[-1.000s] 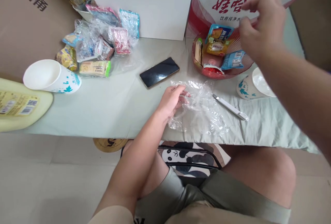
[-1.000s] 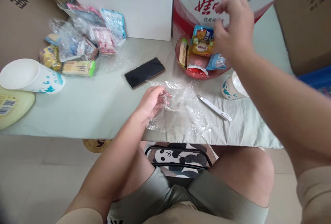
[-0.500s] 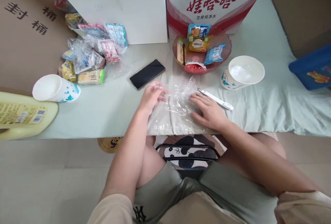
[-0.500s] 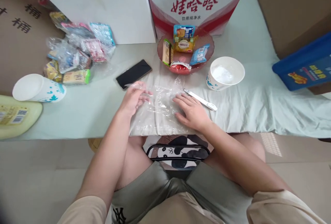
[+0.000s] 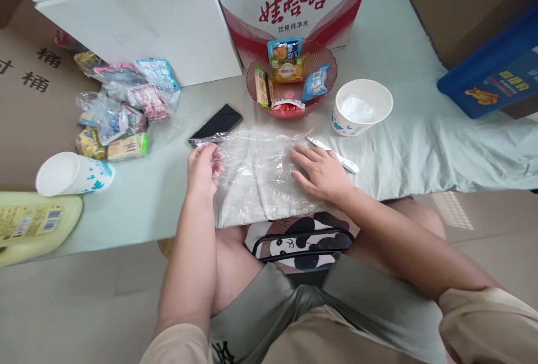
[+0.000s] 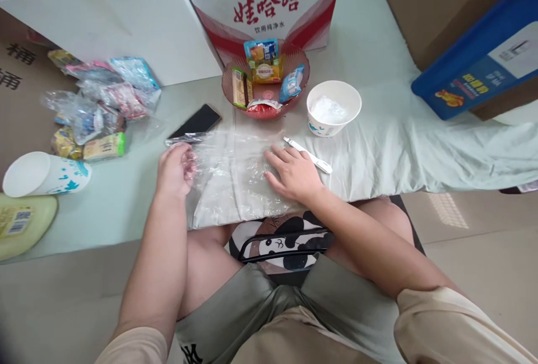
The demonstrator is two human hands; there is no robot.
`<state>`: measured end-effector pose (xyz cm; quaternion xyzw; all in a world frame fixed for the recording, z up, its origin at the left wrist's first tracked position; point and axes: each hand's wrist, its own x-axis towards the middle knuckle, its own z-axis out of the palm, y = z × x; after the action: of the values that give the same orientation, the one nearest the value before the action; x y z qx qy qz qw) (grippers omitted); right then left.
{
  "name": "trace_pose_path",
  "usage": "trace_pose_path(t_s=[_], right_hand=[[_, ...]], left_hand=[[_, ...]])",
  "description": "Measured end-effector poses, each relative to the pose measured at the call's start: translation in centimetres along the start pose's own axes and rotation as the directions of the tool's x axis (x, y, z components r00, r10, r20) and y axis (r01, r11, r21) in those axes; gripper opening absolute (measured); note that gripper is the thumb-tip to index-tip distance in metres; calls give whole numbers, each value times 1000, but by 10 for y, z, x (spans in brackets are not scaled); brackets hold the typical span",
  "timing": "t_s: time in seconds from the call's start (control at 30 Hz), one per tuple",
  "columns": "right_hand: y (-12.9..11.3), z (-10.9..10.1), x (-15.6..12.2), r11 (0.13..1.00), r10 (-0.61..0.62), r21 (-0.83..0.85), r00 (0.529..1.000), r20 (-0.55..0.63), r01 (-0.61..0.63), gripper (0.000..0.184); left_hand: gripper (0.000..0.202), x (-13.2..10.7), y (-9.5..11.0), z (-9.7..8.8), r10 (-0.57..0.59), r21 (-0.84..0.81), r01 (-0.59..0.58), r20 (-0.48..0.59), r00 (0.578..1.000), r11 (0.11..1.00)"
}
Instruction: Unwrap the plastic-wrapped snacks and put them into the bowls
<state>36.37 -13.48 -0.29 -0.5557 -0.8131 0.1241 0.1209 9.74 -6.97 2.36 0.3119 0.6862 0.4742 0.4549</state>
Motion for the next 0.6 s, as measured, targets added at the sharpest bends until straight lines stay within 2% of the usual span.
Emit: trace_pose_path(t_s=[0.07,0.13,0.2,0.23,0.27,0.3,0.33,0.37,0.4,0.43,0.47,0.5,0.53,0.6], right_hand=[[1,3,0,1000,7,-10,1000,-8,-7,51],[1,6,1,1000,4,-19,1000,-13,-4,51],[1,8,1,999,8,-31,1000,-18,-9,51],[1,9,1,999,12,-38,1000,-20,-12,51],[1,10,1,999,17,-45,1000,-24,-18,52],[1,10,2,998,24,-53,999,-29,-25,52],[0,11,3,998,31,-58,999,-34,-33,52],[0,12,3,997,37,-59,999,-38,-40,52],[0,12,4,997,41,-57,998,-40,-44,51],[0,13,4,998,44,-52,998,-40,-46,50],[0,12,4,998,48,-44,998,-44,-50,49],[0,12,4,998,52,-33,997,-55,-54,47],[0,10,4,998,52,-16,996,-75,-53,46],[0,5,1,999,3,43,992,-126,3,43]], left_hand=[[25,4,-5,-2,36,77,-34,-17,999,996],[36,6,-12,-7,198,189,-179,-89,976,965],[44,3,-17,-15,429,366,-352,-154,890,862],[43,0,-18,-19,532,446,-428,-135,836,786],[39,-6,-18,-23,606,498,-503,-59,793,707],[32,-13,-17,-26,638,516,-578,76,766,632],[25,-21,-16,-28,614,499,-652,268,742,570],[21,-30,-15,-29,534,460,-718,480,696,523],[23,-40,-15,-28,404,422,-767,670,623,483],[32,-49,-16,-26,269,403,-802,793,546,440],[45,-57,-17,-24,168,403,-824,851,497,398],[54,-63,-20,-20,100,415,-836,873,477,359],[56,-67,-22,-17,70,429,-842,877,475,328],[44,-69,-27,-12,73,443,-843,872,485,306]])
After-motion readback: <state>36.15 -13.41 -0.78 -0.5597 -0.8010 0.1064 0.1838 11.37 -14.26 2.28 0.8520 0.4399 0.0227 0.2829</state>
